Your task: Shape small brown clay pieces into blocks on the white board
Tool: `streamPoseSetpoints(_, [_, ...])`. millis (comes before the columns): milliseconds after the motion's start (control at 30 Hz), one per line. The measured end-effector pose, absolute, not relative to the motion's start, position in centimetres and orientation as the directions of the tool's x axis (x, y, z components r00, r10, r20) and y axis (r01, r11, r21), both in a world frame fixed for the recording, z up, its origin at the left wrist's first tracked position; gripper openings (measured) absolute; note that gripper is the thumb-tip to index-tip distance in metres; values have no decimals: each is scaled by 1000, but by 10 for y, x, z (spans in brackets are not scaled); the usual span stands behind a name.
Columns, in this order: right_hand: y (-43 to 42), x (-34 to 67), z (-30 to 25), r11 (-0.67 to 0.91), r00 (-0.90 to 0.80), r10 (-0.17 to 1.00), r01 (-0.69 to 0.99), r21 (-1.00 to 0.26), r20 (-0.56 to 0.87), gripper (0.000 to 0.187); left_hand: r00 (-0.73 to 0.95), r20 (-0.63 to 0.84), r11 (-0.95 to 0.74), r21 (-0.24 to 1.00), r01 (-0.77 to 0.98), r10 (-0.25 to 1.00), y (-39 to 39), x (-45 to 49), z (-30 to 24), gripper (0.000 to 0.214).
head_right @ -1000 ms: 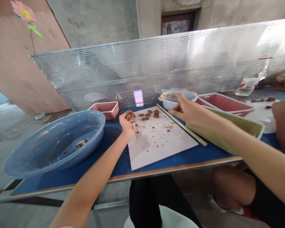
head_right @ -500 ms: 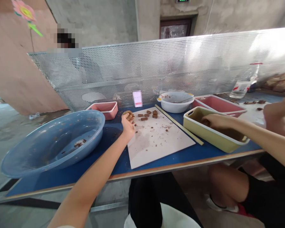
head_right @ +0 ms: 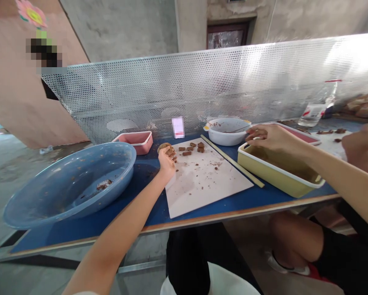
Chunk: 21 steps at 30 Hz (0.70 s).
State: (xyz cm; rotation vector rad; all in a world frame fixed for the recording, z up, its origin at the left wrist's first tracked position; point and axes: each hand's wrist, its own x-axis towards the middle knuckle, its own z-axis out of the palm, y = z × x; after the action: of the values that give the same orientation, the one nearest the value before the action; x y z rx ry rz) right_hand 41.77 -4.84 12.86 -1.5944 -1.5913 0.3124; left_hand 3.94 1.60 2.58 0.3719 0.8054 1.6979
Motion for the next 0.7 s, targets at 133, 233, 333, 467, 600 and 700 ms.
streamPoseSetpoints(133, [-58, 371, 130, 227, -25, 969, 480, -847, 246, 42, -178, -156, -27, 673, -739, 971, 9, 44, 28, 16])
streamPoseSetpoints(233, [-64, 325, 123, 299, -209, 949, 366, -881, 235, 46, 37, -158, 131, 638, -759, 987, -1, 52, 30, 25])
streamPoseSetpoints(333, [-61, 277, 109, 380, -376, 891, 312, -871, 255, 53, 265, -174, 316, 573, -756, 948, -13, 60, 32, 34])
streamPoseSetpoints(467, [-51, 226, 84, 523, -489, 810, 351, -777, 324, 42, 363, -261, 446, 466, -764, 895, -23, 61, 35, 39])
streamPoseSetpoints(600, [-45, 202, 63, 637, -520, 769, 577, -512, 371, 40, 333, -236, 405, 422, -811, 913, -23, 57, 38, 45])
streamPoseSetpoints(700, [-44, 202, 58, 651, -551, 758, 664, -367, 348, 57, 291, -205, 355, 494, -794, 935, -16, 55, 36, 32])
